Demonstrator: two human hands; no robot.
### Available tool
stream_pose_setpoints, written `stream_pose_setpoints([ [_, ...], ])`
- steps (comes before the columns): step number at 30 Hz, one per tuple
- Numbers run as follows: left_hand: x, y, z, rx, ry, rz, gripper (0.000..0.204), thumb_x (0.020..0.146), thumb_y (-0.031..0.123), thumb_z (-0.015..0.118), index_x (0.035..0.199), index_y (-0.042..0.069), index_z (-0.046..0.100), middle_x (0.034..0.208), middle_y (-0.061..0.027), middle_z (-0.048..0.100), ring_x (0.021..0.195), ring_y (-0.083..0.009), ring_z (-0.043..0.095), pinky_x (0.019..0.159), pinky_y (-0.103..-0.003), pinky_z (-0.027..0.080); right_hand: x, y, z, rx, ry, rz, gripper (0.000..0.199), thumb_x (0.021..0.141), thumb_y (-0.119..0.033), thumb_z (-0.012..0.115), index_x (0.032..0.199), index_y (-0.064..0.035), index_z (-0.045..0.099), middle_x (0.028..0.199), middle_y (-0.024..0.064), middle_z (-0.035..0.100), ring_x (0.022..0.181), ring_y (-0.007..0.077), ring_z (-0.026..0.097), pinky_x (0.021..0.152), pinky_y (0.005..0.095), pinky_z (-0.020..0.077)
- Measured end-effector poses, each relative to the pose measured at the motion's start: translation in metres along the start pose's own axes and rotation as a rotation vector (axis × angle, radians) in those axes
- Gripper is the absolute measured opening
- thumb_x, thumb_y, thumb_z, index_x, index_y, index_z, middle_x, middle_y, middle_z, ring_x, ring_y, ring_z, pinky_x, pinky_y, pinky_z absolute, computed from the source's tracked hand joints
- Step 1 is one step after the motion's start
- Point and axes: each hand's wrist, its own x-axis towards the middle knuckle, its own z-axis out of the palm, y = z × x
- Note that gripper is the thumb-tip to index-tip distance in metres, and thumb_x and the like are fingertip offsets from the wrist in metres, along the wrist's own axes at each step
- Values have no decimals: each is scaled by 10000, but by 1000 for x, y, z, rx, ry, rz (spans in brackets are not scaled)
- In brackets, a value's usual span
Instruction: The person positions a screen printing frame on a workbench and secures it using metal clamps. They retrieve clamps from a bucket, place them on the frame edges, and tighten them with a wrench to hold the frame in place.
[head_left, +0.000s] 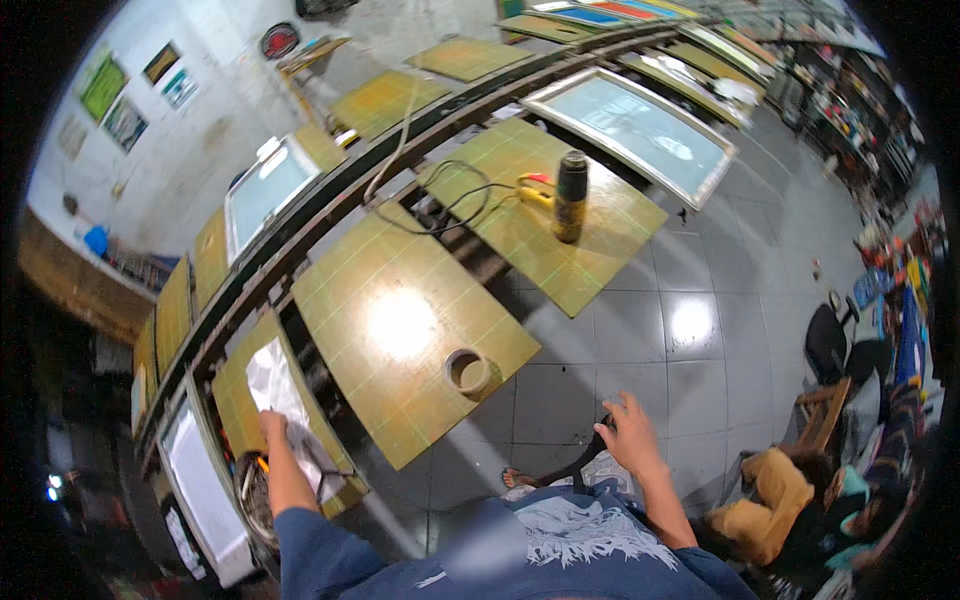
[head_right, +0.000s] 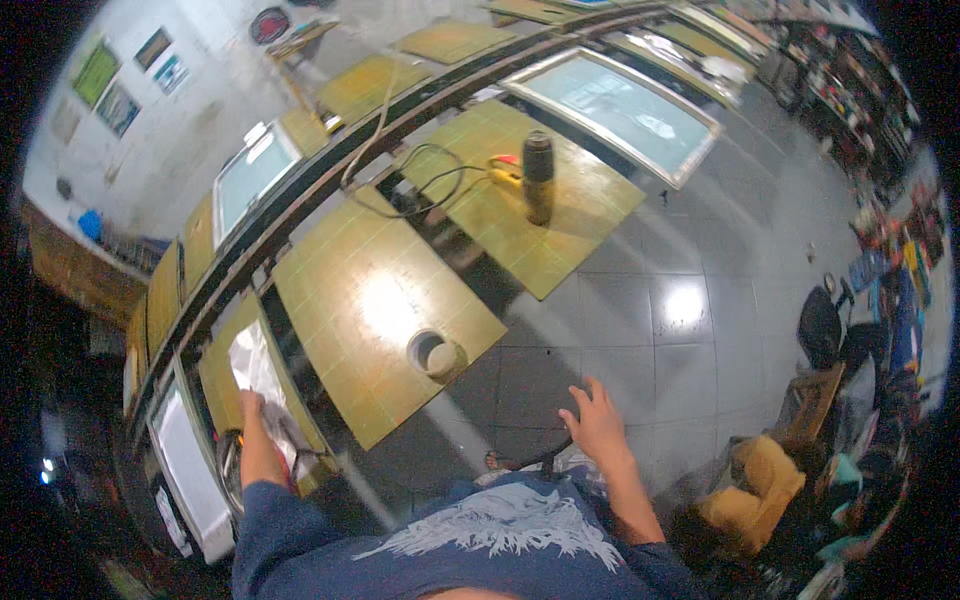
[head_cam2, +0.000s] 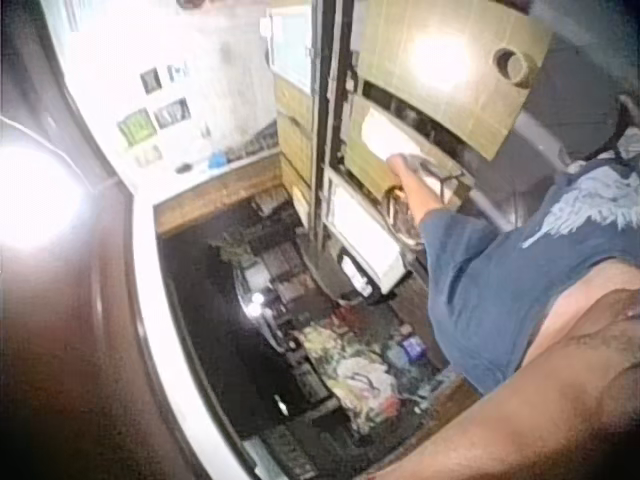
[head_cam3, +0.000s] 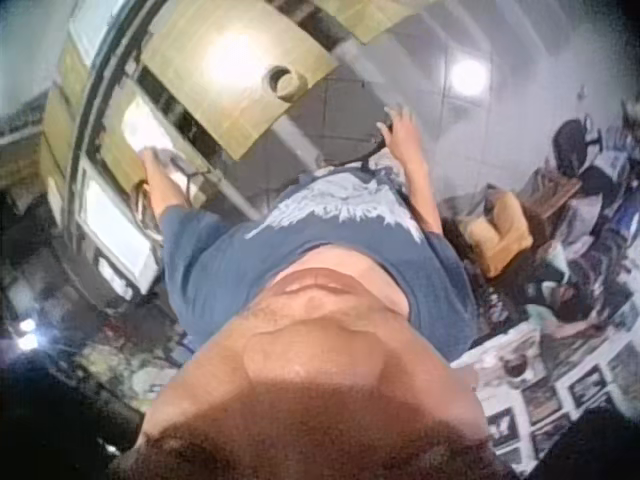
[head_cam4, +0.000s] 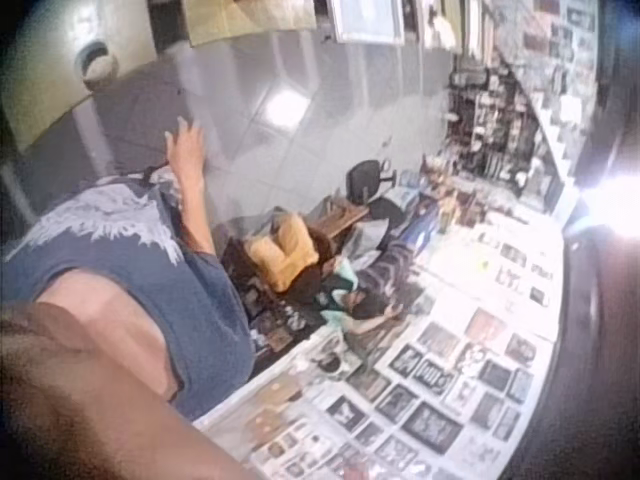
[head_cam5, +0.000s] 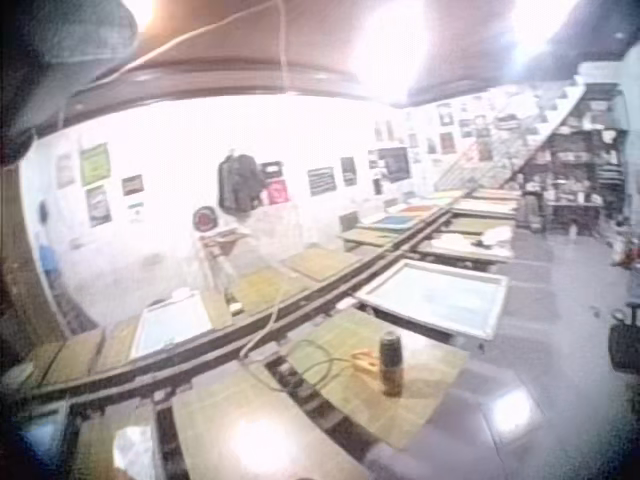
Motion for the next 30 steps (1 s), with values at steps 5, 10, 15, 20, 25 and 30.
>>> stream_pose_setpoints([
  [5, -68, 35, -72, -342, 477, 314, 190, 904, 165, 568, 938, -5, 647, 894, -245, 682, 819, -393, 677, 703, -501, 487, 6, 32, -27, -72, 73, 20, 468, 881, -309, 710, 1273, -79, 601, 1375, 220, 484, 1166, 420, 555, 958, 483, 481],
  [10, -259, 117, -129, -907, 450, 573, 94, 886, 78, 561, 854, 3, 608, 750, -72, 593, 719, -187, 570, 674, -340, 446, 52, 76, -73, 57, -52, -30, 462, 900, -340, 681, 1279, -89, 598, 1344, 199, 512, 1148, 391, 571, 950, 462, 487],
  [15, -515, 255, -149, -998, -600, 722, 124, 867, 33, 595, 936, 10, 695, 866, -33, 657, 706, -93, 587, 623, -240, 477, 97, 115, -129, 229, -86, -293, 548, 944, -365, 627, 1382, -62, 497, 1352, 207, 524, 1235, 383, 524, 1012, 457, 445],
  [20, -669, 388, -140, -865, -1172, 1193, 217, 934, 131, 666, 1114, 17, 710, 953, -31, 630, 781, -101, 584, 705, -264, 474, 128, 158, -203, 329, -352, -442, 506, 984, -335, 572, 1397, -60, 473, 1346, 202, 529, 1229, 373, 521, 1022, 448, 426],
  [25, -729, 491, -157, -806, -1241, 1168, 322, 938, 165, 687, 1240, 55, 681, 951, -20, 601, 782, -93, 558, 704, -261, 467, 179, 233, -247, 220, -420, -312, 302, 1014, -308, 515, 1207, -77, 542, 1027, 214, 662, 975, 407, 627, 812, 512, 471],
  [30, -753, 596, -159, -853, -1284, 1065, 359, 934, 177, 706, 1271, 60, 665, 876, 4, 616, 744, -63, 522, 657, -242, 451, 240, 281, -297, 416, -379, -208, 267, 1006, -280, 533, 1172, -70, 543, 896, 222, 668, 861, 442, 634, 742, 518, 463],
])
